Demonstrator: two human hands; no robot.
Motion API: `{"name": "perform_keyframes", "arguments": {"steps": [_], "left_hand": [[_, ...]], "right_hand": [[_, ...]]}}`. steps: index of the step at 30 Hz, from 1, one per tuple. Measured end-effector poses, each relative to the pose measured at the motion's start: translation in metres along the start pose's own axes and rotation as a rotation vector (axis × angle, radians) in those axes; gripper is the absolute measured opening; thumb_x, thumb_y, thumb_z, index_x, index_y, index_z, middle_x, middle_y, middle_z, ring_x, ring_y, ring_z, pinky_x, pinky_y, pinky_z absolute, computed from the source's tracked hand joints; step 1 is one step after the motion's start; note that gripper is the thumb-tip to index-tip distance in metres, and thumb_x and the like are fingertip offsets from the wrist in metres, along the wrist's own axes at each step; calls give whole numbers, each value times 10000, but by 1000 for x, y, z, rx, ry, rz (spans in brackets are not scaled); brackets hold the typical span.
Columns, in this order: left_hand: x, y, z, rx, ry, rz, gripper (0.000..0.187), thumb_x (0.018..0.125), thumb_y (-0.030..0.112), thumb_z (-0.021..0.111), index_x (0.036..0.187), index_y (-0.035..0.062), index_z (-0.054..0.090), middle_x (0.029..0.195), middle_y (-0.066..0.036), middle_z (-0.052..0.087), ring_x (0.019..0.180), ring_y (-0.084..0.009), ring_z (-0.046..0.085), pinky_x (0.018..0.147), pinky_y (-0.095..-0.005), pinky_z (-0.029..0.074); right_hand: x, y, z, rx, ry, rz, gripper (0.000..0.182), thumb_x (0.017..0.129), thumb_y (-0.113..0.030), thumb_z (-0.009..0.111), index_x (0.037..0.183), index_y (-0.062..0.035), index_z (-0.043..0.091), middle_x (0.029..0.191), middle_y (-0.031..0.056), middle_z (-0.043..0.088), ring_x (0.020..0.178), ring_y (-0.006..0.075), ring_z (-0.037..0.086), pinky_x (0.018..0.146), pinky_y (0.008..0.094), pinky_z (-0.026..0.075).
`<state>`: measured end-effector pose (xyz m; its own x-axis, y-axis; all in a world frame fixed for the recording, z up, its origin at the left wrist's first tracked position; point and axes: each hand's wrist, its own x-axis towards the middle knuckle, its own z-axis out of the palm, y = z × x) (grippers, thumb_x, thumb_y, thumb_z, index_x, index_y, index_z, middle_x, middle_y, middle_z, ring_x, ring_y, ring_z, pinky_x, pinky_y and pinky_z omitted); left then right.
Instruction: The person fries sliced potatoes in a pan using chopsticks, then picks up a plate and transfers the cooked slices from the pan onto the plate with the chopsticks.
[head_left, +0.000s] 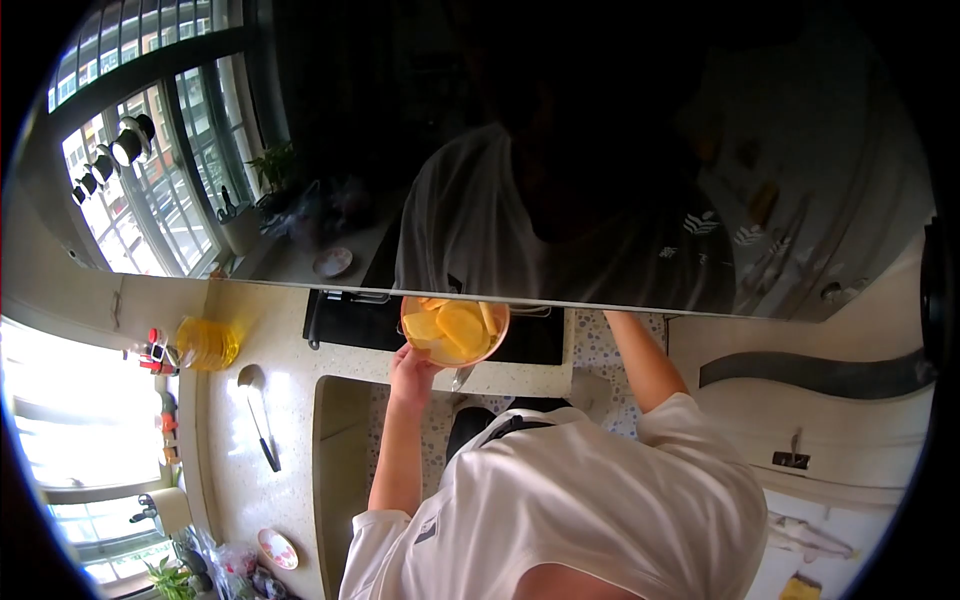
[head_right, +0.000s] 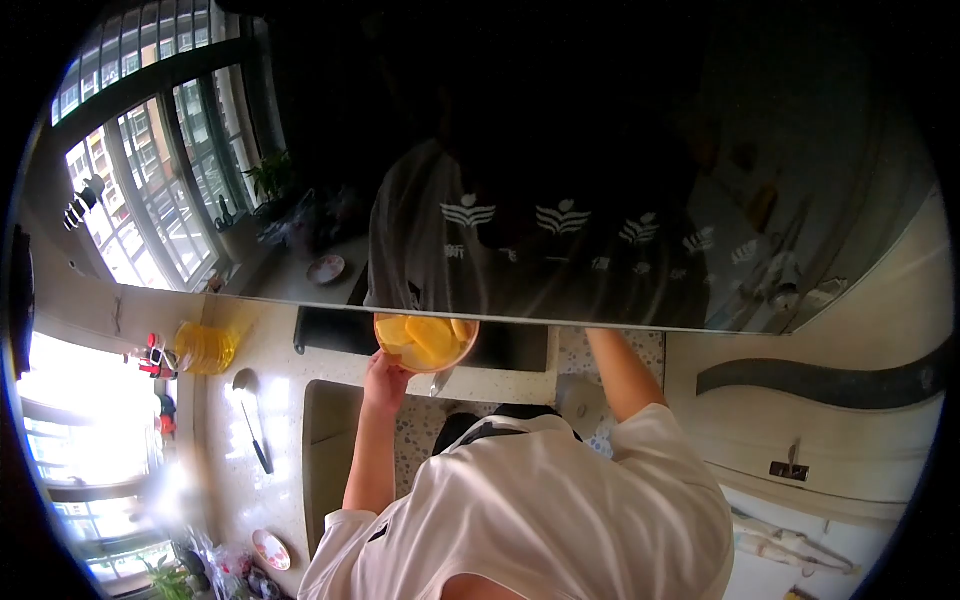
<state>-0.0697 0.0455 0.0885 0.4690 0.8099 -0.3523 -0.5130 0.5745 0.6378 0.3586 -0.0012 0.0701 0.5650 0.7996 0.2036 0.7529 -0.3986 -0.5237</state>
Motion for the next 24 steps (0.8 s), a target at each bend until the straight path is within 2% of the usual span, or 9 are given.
{"name": "perform_keyframes", "arguments": {"steps": [3,9,12,15,18,20,24], "left_hand": [[4,-3,-2,6,-23,0,280,901,68,483,1127,-55,593,1098,-170,675,981,-281,679,893,-411,553],[9,-2,12,-2,-12,-8,285,949,102,480,1164,-61,573,1149,-175,655,1053,-285,657,948,-417,527],[15,-2,19,1,-56,14,272,989,153,506,1152,-47,594,1096,-152,679,1016,-265,677,948,-410,527],[16,2,29,-16,-75,2,275,991,158,502,1149,-47,593,1105,-151,678,1022,-259,676,952,-410,528],[24,-5,21,-29,-104,-14,270,990,153,495,1147,-44,594,1118,-152,675,1034,-258,673,959,-412,526],[22,-3,27,-51,-94,-7,271,988,151,494,1148,-43,593,1123,-152,674,1033,-260,673,958,-410,528],[23,-8,26,-86,-88,34,278,981,156,504,1152,-46,589,1121,-153,674,1024,-264,677,939,-410,542]], "right_hand": [[2,6,-2,12,71,-17,276,981,-275,546,1014,-21,650,976,162,677,886,234,625,736,373,498],[7,17,-18,96,224,-43,235,992,-230,541,983,-19,643,951,146,672,846,205,613,701,356,495],[-1,10,-28,209,291,-65,217,997,-207,538,967,-18,639,938,138,669,825,190,607,684,347,494],[-30,-26,-37,448,337,-93,203,1003,-185,535,951,-17,636,926,129,667,805,175,602,667,338,492],[-61,-88,-50,947,206,-22,192,1008,-162,532,935,-16,632,913,121,665,785,160,596,649,330,491],[-72,-124,-72,1256,85,23,300,1008,-170,546,761,-13,612,753,93,651,566,117,536,479,278,407],[-72,-116,-105,1322,106,-83,309,1005,-223,558,790,-16,634,688,85,641,435,105,460,354,259,294]]}}
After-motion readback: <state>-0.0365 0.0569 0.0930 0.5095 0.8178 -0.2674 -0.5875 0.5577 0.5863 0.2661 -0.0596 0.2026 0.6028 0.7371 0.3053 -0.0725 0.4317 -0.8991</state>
